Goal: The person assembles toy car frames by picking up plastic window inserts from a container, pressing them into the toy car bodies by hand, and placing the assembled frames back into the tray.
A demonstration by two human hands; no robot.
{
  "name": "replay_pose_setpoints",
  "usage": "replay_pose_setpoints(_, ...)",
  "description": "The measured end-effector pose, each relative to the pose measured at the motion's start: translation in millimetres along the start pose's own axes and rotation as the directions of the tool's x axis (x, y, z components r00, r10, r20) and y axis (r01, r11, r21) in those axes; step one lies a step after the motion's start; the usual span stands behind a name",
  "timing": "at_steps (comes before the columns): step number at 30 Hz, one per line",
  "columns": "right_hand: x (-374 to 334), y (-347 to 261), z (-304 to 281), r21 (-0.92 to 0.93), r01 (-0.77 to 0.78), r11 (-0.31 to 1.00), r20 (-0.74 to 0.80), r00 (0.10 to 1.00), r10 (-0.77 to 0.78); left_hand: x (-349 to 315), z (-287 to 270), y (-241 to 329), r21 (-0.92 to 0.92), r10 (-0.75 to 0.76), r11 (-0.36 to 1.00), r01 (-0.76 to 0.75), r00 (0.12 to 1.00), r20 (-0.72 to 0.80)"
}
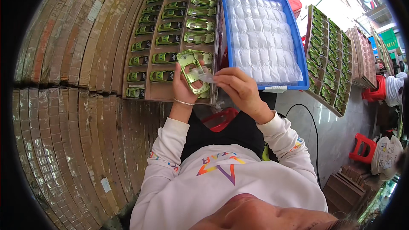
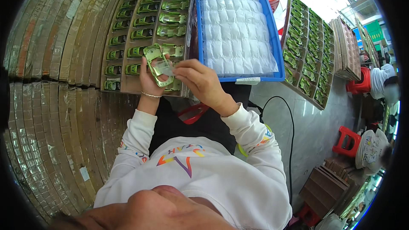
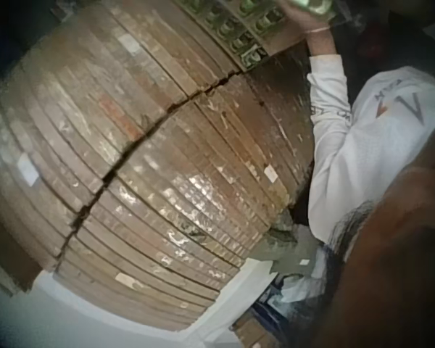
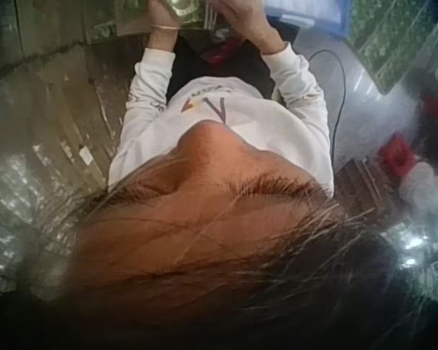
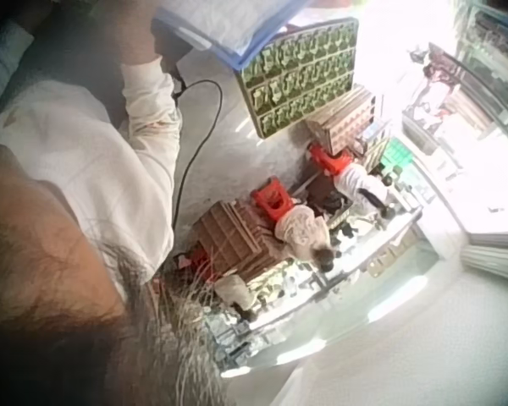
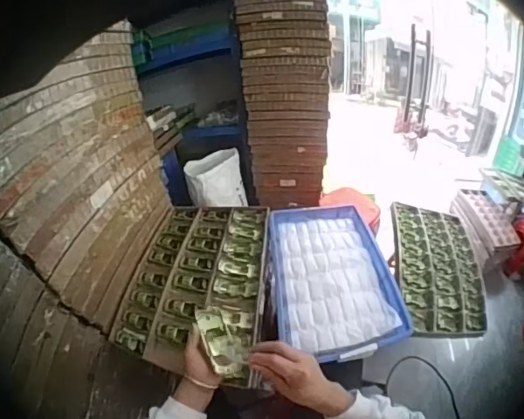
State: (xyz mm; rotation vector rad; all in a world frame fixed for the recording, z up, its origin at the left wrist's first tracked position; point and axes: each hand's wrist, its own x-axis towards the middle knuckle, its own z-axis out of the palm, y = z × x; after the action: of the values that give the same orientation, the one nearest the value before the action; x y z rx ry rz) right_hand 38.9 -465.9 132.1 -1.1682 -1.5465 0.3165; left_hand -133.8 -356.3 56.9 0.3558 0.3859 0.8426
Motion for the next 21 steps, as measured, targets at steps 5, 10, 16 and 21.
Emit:
replay_pose_setpoints(5,-6.9,3.1,5.2,-0.105,0.110,0.988,0.206,0.975,-0.087,9.1,2.1,-16.0,-0.034,-0.039,0.999,0.037,0.998,-0.045)
replay_pose_setpoints(10,-9.7,10.0,8.9,-0.249,0.083,0.965,0.312,0.950,-0.001,9.6,15.7,-21.4,0.070,-0.032,0.997,0.040,0.993,-0.116)
replay_pose_setpoints(16,-9.1,9.2,14.3,-0.267,0.112,0.957,0.321,0.947,-0.021,11.4,22.8,-22.4,0.028,-0.050,0.998,0.055,0.989,-0.139)
replay_pose_setpoints(21,-8.8,14.2,14.0,-0.306,0.173,0.936,0.298,0.951,-0.078,12.0,25.4,-22.4,-0.008,-0.086,0.996,0.086,0.981,-0.174)
